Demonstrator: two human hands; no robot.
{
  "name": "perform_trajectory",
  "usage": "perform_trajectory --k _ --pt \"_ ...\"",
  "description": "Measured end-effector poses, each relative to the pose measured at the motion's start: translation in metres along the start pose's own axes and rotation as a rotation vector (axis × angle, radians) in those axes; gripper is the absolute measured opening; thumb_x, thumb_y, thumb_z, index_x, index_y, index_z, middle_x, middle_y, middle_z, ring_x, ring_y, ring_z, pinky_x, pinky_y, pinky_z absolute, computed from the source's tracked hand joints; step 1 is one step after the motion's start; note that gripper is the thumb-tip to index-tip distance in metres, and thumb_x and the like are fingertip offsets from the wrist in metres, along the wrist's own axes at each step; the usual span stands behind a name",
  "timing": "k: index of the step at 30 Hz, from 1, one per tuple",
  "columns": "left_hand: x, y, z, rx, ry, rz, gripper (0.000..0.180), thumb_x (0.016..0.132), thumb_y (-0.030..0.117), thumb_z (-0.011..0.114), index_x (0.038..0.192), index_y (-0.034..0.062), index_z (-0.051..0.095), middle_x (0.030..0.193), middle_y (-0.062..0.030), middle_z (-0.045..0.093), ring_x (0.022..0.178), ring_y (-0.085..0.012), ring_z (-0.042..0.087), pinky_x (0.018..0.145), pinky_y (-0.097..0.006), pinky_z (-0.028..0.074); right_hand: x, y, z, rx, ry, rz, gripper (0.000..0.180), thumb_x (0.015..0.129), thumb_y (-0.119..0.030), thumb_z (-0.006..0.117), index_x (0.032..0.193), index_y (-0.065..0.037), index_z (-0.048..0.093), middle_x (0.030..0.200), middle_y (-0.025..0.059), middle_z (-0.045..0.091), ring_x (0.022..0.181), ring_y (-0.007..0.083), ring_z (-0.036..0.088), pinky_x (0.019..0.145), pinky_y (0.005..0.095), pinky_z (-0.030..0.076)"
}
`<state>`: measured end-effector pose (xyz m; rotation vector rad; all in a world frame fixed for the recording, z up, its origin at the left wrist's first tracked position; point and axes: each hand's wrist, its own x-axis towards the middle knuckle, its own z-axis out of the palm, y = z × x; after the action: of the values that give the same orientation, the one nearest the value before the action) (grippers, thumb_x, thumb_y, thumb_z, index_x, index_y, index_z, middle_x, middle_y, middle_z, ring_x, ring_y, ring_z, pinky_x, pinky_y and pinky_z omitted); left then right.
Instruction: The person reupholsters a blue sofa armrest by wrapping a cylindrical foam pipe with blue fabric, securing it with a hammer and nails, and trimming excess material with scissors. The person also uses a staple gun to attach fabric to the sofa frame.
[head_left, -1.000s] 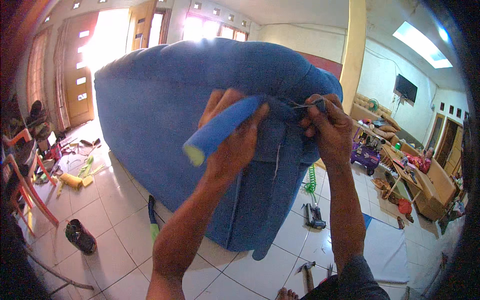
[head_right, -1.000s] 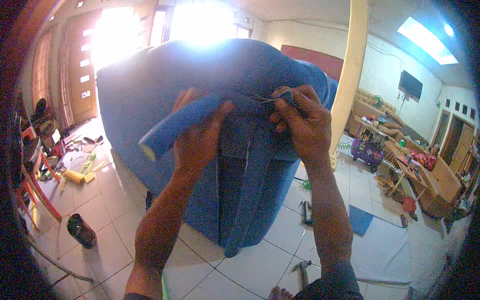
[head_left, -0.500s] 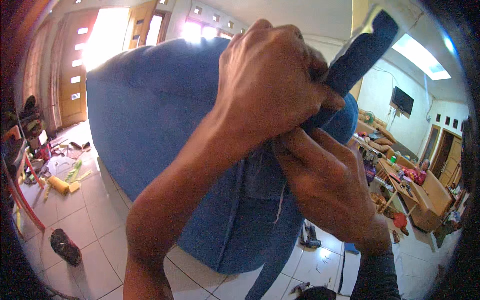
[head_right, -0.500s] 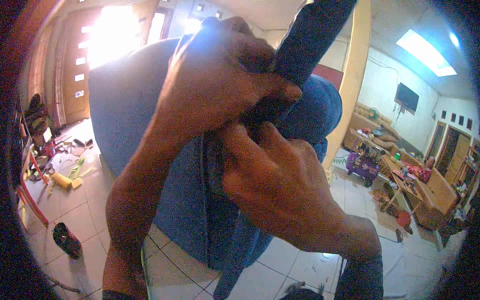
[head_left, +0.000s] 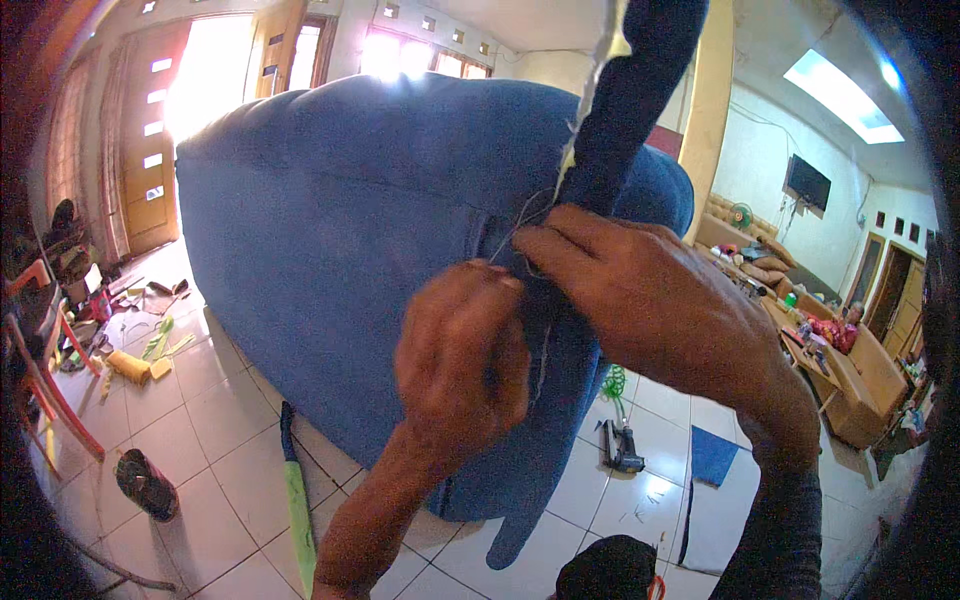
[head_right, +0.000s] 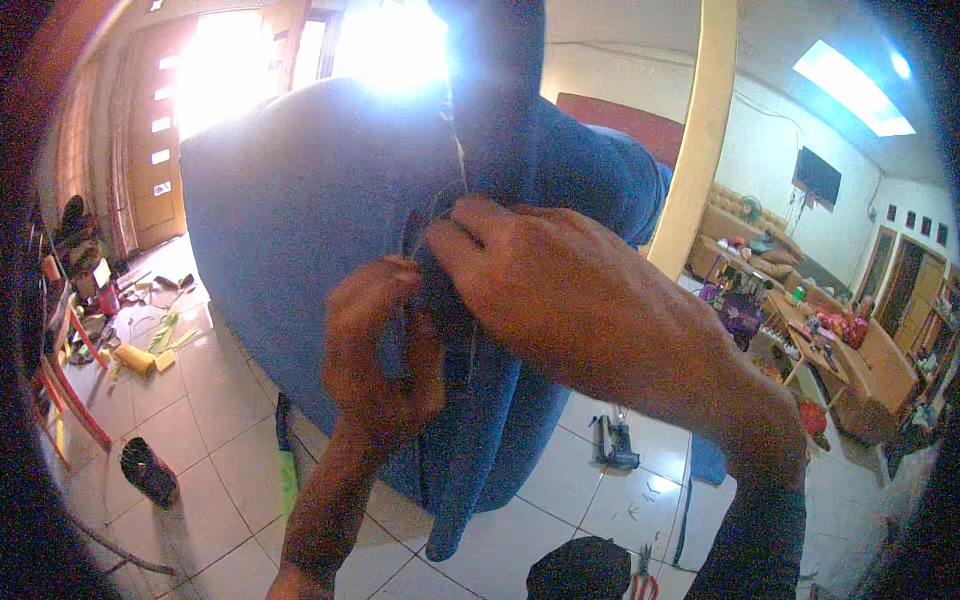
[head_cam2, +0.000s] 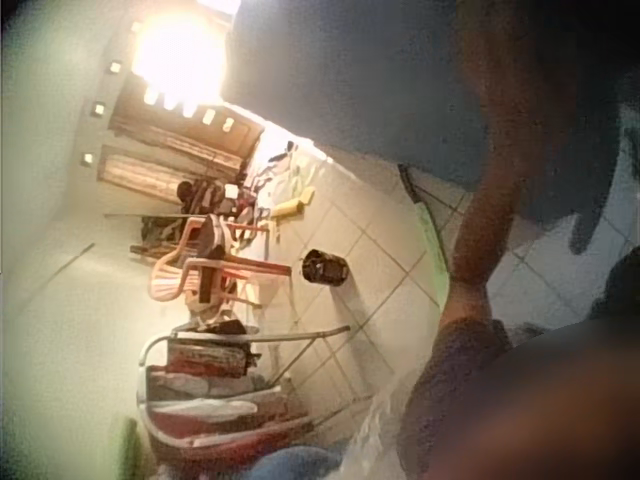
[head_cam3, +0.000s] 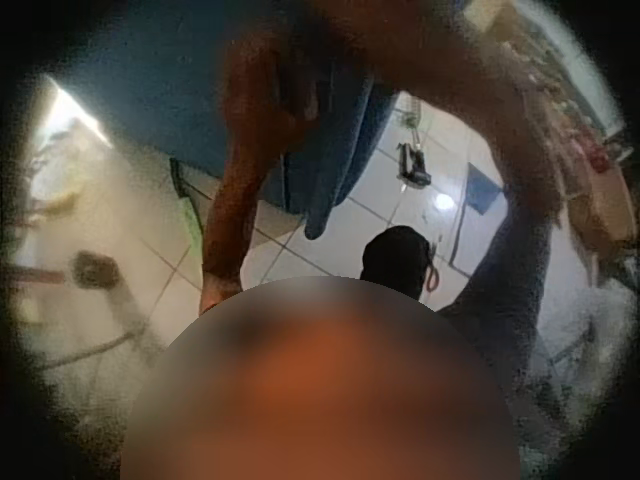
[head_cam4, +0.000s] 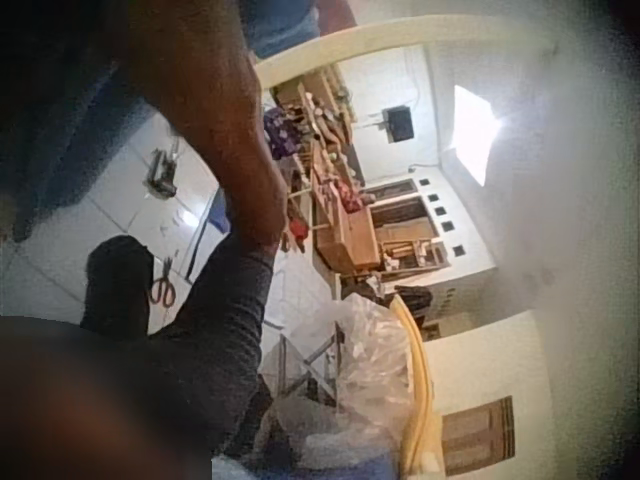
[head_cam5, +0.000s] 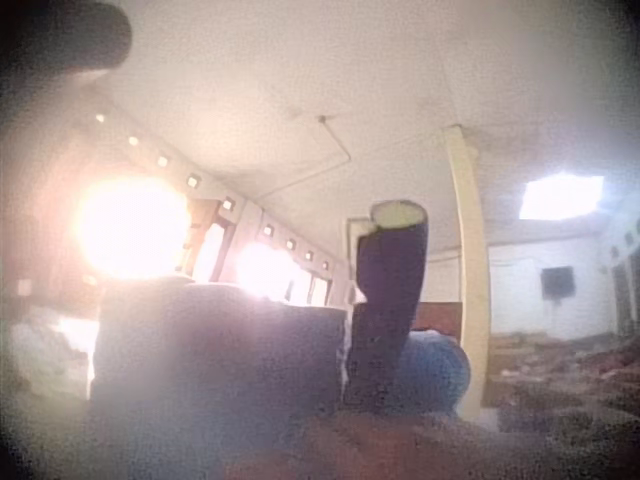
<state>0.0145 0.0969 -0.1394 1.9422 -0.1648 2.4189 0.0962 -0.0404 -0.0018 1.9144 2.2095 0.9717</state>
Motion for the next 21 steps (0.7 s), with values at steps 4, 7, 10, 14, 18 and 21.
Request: perform_trajectory --k 4,7,10,14,18,21 --pt "-0.005 -0.003 0.014 -0.009 -0.037 0.152 0.041 0.083 0.003 0.068 0.123 0.0062 0.064 0.119 -0.0178 0.068 0.12 -0.0359 0.064 0.093 -0.048 0.054 0.0 0.008 0.003 0.142 0.143 -0.079 0.042 0.084 0.004 0.063 0.123 -0.006 0.051 0.121 0.0185 0.055 0.102 0.0417 0.069 0.085 0.0465 0.059" --pt "0.0 -0.004 0.012 0.033 -0.127 0.174 0.041 0.082 0.007 0.069 0.123 0.0086 0.067 0.121 -0.0146 0.069 0.122 -0.0334 0.063 0.095 -0.047 0.053 0.002 0.011 0.004 0.22 0.132 -0.04 0.05 0.084 0.006 0.063 0.128 -0.01 0.045 0.125 0.0185 0.052 0.102 0.0439 0.068 0.084 0.0483 0.059" --pt "0.009 -0.013 0.01 0.132 -0.185 0.201 0.037 0.081 0.009 0.069 0.118 0.009 0.07 0.12 -0.0115 0.069 0.117 -0.0313 0.065 0.095 -0.045 0.052 0.003 0.014 0.003 0.187 0.197 -0.114 0.056 0.082 0.008 0.065 0.13 -0.012 0.042 0.127 0.0185 0.05 0.104 0.0439 0.067 0.083 0.0481 0.06" --pt "0.022 -0.024 0.015 0.084 -0.137 0.233 0.03 0.079 0.011 0.068 0.109 0.0086 0.073 0.113 -0.0096 0.07 0.106 -0.0298 0.066 0.089 -0.045 0.051 0.0 0.022 0.006 0.238 0.272 -0.161 0.055 0.081 0.008 0.067 0.127 -0.01 0.045 0.127 0.0175 0.051 0.109 0.0407 0.064 0.086 0.0446 0.059" --pt "0.03 -0.025 0.013 0.225 -0.124 0.255 0.029 0.075 0.011 0.07 0.104 0.0097 0.074 0.102 -0.0078 0.065 0.093 -0.0296 0.061 0.08 -0.044 0.049 -0.007 0.028 0.016 0.177 0.368 -0.14 0.047 0.081 0.005 0.071 0.123 -0.007 0.052 0.124 0.0156 0.054 0.114 0.0362 0.063 0.09 0.0404 0.058" --pt "0.034 -0.025 0.009 0.285 -0.146 0.117 0.027 0.074 0.008 0.074 0.101 0.0111 0.075 0.099 -0.0092 0.06 0.091 -0.0293 0.056 0.079 -0.043 0.046 -0.012 0.026 0.024 0.137 0.403 -0.081 0.036 0.08 0.002 0.074 0.113 -0.003 0.063 0.123 0.0147 0.056 0.114 0.0332 0.064 0.091 0.0384 0.058"
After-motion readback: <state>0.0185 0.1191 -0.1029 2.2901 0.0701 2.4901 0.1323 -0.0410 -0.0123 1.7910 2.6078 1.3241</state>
